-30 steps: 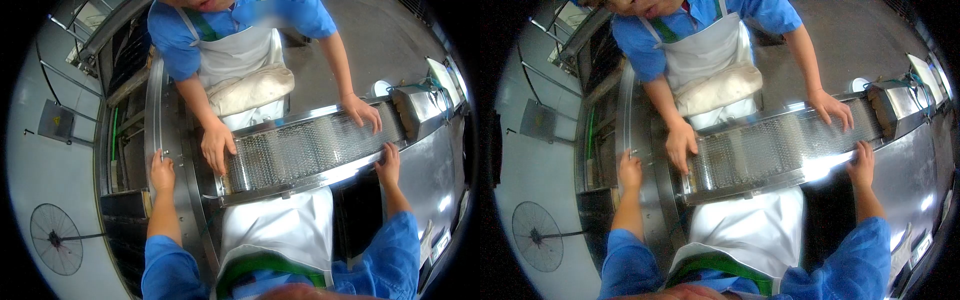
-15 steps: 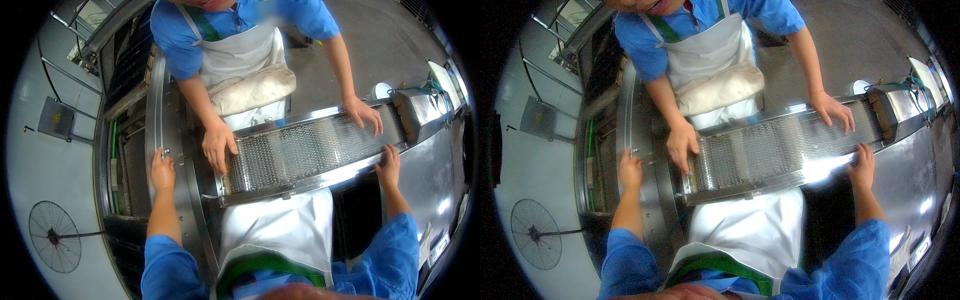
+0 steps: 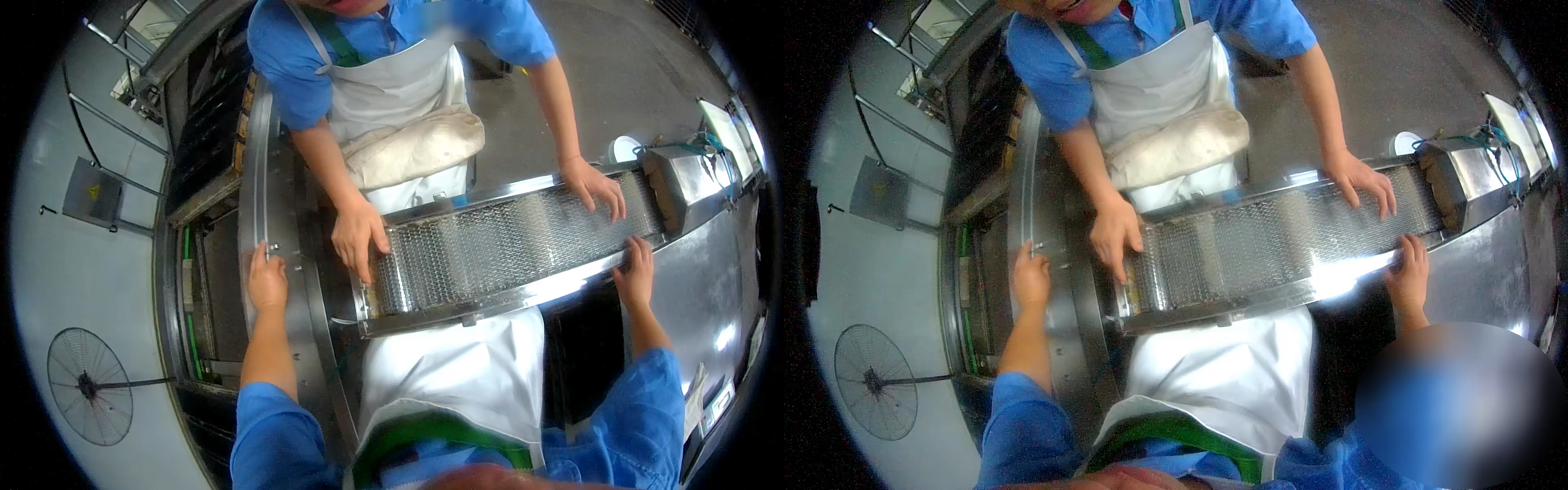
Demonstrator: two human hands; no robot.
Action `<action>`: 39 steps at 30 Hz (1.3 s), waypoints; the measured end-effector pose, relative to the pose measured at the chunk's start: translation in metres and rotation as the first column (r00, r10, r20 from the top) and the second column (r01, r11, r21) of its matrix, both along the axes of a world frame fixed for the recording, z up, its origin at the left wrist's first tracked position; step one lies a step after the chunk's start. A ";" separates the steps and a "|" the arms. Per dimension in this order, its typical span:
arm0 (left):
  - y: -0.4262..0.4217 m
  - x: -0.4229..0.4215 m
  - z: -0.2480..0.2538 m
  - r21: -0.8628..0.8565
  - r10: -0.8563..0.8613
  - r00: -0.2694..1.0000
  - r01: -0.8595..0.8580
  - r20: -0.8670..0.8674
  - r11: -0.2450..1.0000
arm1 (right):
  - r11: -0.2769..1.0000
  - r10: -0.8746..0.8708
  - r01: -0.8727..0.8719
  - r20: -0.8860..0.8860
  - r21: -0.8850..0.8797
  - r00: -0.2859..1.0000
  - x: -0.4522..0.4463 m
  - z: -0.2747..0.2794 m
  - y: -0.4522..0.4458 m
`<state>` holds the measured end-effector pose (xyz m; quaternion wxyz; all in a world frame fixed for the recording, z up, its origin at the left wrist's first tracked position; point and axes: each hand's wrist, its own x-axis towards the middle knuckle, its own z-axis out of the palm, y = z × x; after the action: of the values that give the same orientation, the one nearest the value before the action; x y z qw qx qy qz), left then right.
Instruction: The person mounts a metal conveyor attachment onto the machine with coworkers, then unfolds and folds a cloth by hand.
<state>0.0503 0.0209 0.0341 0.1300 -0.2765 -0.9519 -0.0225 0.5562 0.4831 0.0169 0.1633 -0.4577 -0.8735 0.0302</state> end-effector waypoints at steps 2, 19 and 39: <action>-0.001 0.000 0.000 0.016 0.005 1.000 -0.005 0.024 1.000 | 1.000 -0.010 0.010 0.008 0.005 1.000 -0.001 0.001 -0.002; -0.004 -0.002 -0.006 0.026 -0.031 0.999 0.031 -0.029 0.999 | 1.000 -0.012 0.011 0.045 0.027 0.999 0.000 0.001 -0.002; -0.003 -0.002 -0.004 0.006 -0.022 1.000 0.022 -0.010 1.000 | 1.000 0.000 -0.001 0.009 0.009 1.000 0.002 -0.002 0.000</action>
<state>0.0482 0.0178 0.0297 0.1351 -0.2865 -0.9482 -0.0253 0.5582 0.4833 0.0147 0.1615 -0.4568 -0.8744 0.0240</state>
